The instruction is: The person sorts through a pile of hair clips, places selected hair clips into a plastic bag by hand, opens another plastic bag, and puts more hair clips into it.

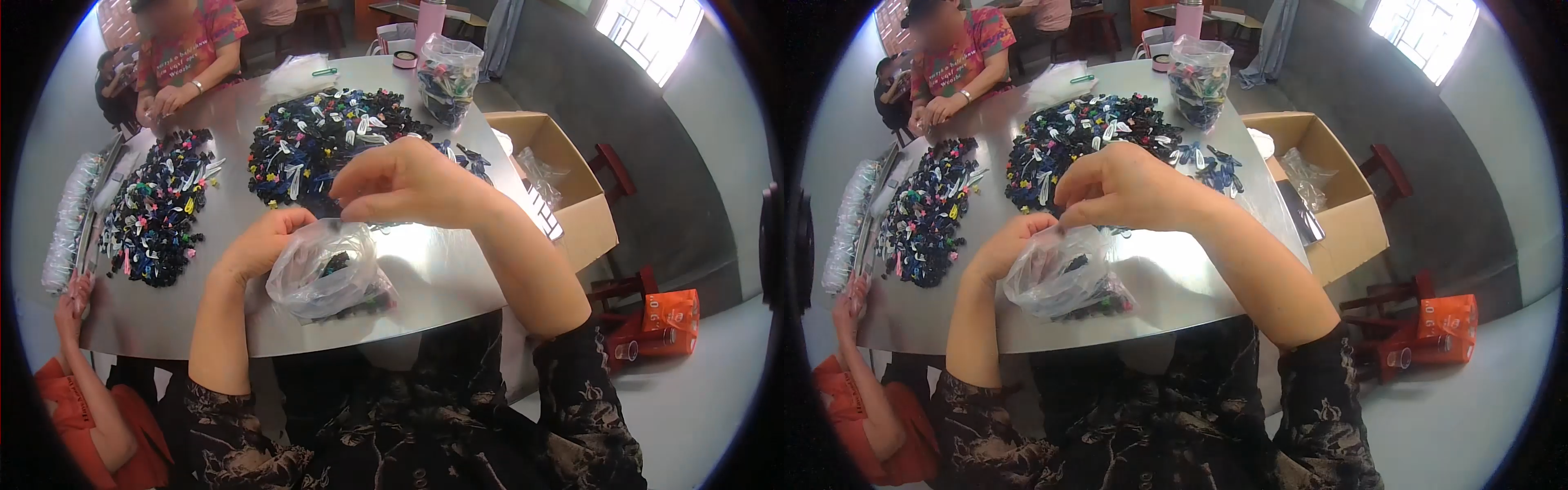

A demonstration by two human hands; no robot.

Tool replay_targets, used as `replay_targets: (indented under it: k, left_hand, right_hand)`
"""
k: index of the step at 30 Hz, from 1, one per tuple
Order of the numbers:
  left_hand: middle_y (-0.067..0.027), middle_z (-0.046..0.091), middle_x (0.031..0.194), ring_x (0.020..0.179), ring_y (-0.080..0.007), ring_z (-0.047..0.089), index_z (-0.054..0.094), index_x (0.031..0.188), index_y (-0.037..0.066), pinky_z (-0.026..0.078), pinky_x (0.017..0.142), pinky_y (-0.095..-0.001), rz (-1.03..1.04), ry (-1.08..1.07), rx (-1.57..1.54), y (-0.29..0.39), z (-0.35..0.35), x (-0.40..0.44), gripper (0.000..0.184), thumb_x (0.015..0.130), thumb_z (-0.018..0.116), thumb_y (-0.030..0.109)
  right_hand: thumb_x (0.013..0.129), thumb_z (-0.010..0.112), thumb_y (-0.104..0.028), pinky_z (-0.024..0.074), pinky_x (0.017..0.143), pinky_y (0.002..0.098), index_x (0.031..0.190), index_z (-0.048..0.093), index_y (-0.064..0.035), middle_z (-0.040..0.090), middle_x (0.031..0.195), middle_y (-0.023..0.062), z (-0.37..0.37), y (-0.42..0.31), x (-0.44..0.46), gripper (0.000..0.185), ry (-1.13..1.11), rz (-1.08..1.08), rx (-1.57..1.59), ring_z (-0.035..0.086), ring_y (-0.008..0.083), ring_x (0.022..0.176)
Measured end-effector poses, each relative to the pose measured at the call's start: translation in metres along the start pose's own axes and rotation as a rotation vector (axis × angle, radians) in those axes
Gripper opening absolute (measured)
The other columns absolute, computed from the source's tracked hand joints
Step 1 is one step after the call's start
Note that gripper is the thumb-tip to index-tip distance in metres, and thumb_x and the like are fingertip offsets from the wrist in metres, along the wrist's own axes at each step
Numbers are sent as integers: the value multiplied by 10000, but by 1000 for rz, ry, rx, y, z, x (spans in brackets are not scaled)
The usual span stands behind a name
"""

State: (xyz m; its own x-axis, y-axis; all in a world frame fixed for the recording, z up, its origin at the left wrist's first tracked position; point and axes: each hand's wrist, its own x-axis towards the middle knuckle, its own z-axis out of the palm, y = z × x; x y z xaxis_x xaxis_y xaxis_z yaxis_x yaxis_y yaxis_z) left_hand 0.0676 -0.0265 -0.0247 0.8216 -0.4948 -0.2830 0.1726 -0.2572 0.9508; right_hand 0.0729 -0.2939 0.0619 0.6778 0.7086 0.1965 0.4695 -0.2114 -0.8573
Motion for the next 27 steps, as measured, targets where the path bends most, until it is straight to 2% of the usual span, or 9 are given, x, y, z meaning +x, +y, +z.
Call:
replay_targets:
  k: [2,3,4,5,7,13,16,23,27]
  left_hand:
    - [33,666,886,775,-39,593,681,1000,37,505,692,-211,6,-5,9,0,-1,0,161,907,721,163]
    - [32,666,886,774,-40,593,682,997,35,505,693,-212,9,-8,14,-1,-1,-1,162,906,721,163]
    - [32,666,886,774,-40,593,682,997,35,505,693,-212,11,0,14,-1,-2,-2,162,906,721,163]
    - [34,658,893,770,-41,590,675,1017,40,502,685,-215,9,-3,60,0,-1,-2,169,903,719,158]
    - [35,650,901,765,-43,588,668,1037,45,500,678,-217,15,-5,113,-2,-4,1,180,901,717,153]
    - [32,659,886,751,-46,592,669,1028,45,502,665,-219,-7,-15,29,0,-2,0,184,902,724,167]
    - [13,681,904,783,-48,610,673,1031,31,513,688,-215,-34,-22,-3,0,-2,-1,186,909,715,166]
    - [28,666,890,760,-40,593,673,1027,39,502,672,-214,2,-17,35,-1,-3,0,190,906,721,178]
    - [37,653,887,752,-41,586,670,1045,47,498,662,-217,0,-17,54,-5,-5,3,192,910,716,175]
  right_hand:
    - [863,742,-100,535,744,260,1037,721,25,729,921,64,-13,21,9,216,106,4,-44,662,97,818]
    - [882,719,-105,535,743,260,1041,717,32,729,921,62,-25,29,11,210,181,111,127,662,99,819]
    - [899,698,-114,535,743,267,1043,716,27,729,924,45,-39,49,14,201,318,78,-15,660,100,808]
    - [910,677,-118,537,750,287,1042,718,9,725,905,42,-55,68,19,188,394,182,-188,655,118,794]
    - [890,662,-90,540,762,315,1047,729,-37,734,914,84,-81,129,22,178,476,183,-591,681,186,809]
    - [818,659,-43,538,805,389,1013,745,-91,700,939,146,-89,205,30,219,509,183,-808,678,331,896]
    - [810,670,-60,534,816,403,989,736,-79,679,919,138,-98,204,26,192,425,248,-878,671,332,902]
    - [803,687,-81,533,782,392,985,712,-60,696,887,154,-100,198,7,185,489,285,-784,681,316,857]
    - [836,686,-78,508,703,311,972,698,-27,683,823,65,-76,123,-3,146,516,181,-457,640,157,771]
